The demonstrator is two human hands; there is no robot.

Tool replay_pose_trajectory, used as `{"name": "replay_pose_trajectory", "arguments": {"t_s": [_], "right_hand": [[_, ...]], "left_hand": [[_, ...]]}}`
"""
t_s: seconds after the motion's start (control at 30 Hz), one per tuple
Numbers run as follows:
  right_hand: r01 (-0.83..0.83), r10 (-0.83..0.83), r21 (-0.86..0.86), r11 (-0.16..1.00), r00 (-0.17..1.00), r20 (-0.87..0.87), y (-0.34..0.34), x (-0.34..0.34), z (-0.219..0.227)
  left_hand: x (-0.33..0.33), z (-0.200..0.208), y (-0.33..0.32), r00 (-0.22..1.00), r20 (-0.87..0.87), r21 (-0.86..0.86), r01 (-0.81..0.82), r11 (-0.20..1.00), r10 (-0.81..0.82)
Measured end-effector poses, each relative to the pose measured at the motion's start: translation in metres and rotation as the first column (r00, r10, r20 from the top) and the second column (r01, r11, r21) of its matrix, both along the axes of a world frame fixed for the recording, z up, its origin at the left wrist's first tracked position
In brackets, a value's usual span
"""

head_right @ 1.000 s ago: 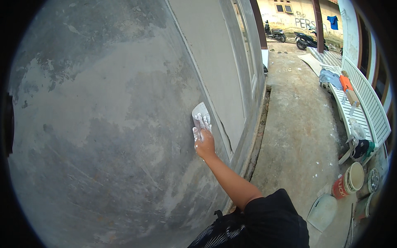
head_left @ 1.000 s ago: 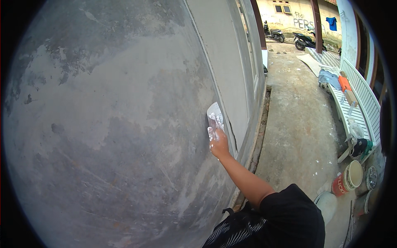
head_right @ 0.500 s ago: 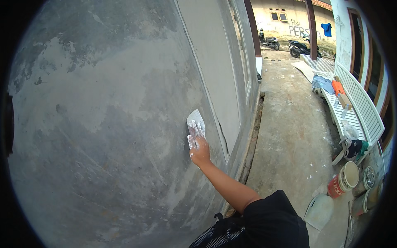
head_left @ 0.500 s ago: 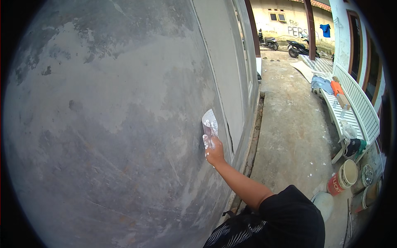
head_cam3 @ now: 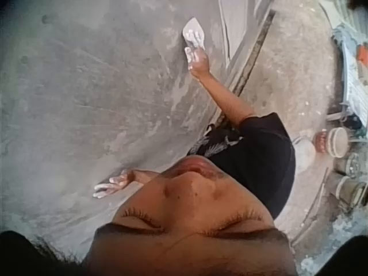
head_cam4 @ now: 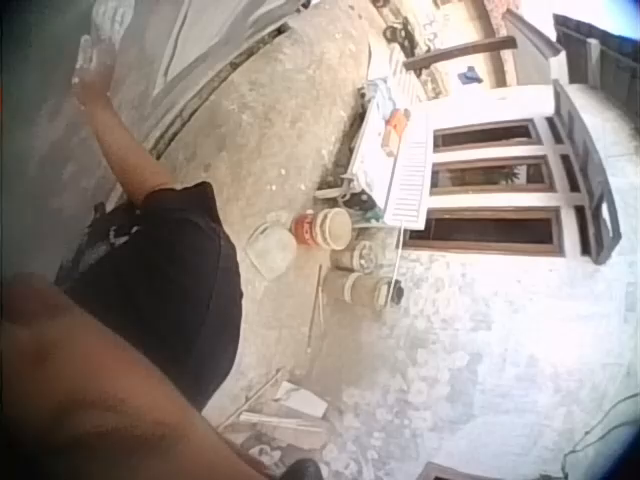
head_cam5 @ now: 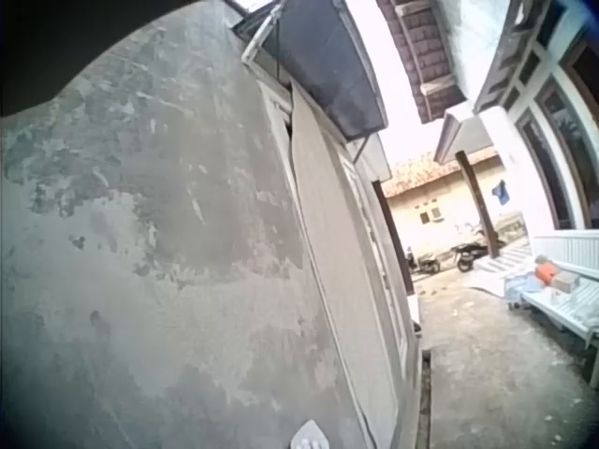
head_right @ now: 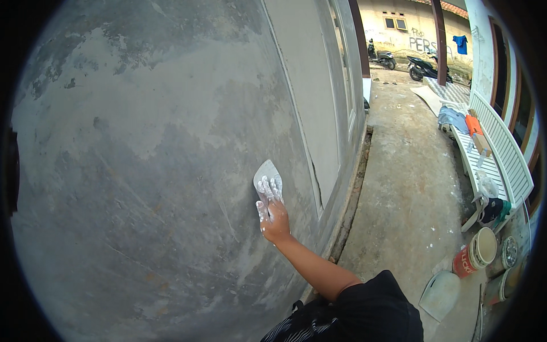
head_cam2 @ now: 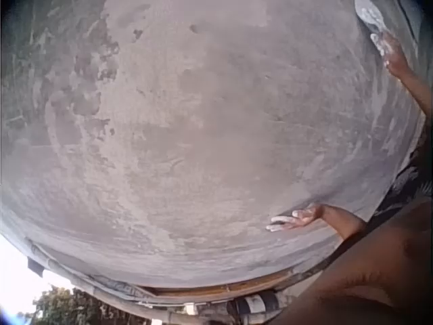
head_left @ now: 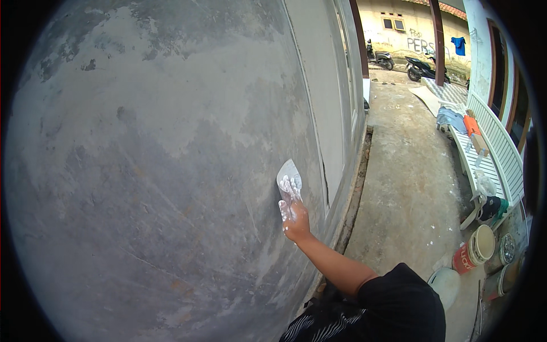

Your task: The recorder is sanding a plastered wall using sandpaper.

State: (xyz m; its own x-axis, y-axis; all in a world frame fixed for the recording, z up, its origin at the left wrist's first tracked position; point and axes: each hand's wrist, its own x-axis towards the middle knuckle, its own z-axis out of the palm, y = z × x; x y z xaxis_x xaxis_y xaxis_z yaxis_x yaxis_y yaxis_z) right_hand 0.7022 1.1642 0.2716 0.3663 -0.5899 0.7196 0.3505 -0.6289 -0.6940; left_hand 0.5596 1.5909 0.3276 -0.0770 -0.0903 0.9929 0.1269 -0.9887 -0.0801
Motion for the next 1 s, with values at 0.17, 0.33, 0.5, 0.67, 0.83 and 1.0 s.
{"name": "replay_pose_trajectory", "arguments": {"t_s": [0.17, 0.33, 0.5, 0.67, 0.83, 1.0], "right_hand": [[-0.067, 0.086, 0.175, 0.982, 0.991, -0.103, -0.018, 0.009, -0.027], [-0.059, 0.121, 0.220, 0.974, 0.951, -0.285, -0.011, 0.002, -0.012], [-0.176, 0.175, 0.044, 0.983, 0.984, 0.011, -0.005, -0.005, -0.021], [-0.221, 0.361, 0.373, 0.901, 0.858, -0.365, -0.014, -0.006, -0.001], [-0.163, 0.162, -0.097, 0.982, 0.987, -0.020, 0.000, -0.008, -0.031], [-0.056, 0.063, 0.131, 0.990, 0.997, -0.051, -0.018, 0.005, -0.048]], "left_hand": [[0.004, 0.017, -0.029, 0.989, 0.103, -0.175, 0.126, 0.977, -0.109], [0.005, 0.012, -0.022, 0.977, 0.147, -0.163, 0.177, 0.971, -0.153], [0.004, 0.008, -0.001, 0.988, 0.077, 0.104, 0.128, 0.986, -0.136], [0.001, 0.011, -0.015, 0.997, 0.072, -0.039, 0.036, 0.999, -0.034], [0.005, 0.008, -0.011, 0.996, 0.073, -0.044, 0.052, 0.998, -0.049], [0.005, 0.005, -0.008, 0.996, 0.069, 0.015, 0.056, 0.998, -0.057]]}}
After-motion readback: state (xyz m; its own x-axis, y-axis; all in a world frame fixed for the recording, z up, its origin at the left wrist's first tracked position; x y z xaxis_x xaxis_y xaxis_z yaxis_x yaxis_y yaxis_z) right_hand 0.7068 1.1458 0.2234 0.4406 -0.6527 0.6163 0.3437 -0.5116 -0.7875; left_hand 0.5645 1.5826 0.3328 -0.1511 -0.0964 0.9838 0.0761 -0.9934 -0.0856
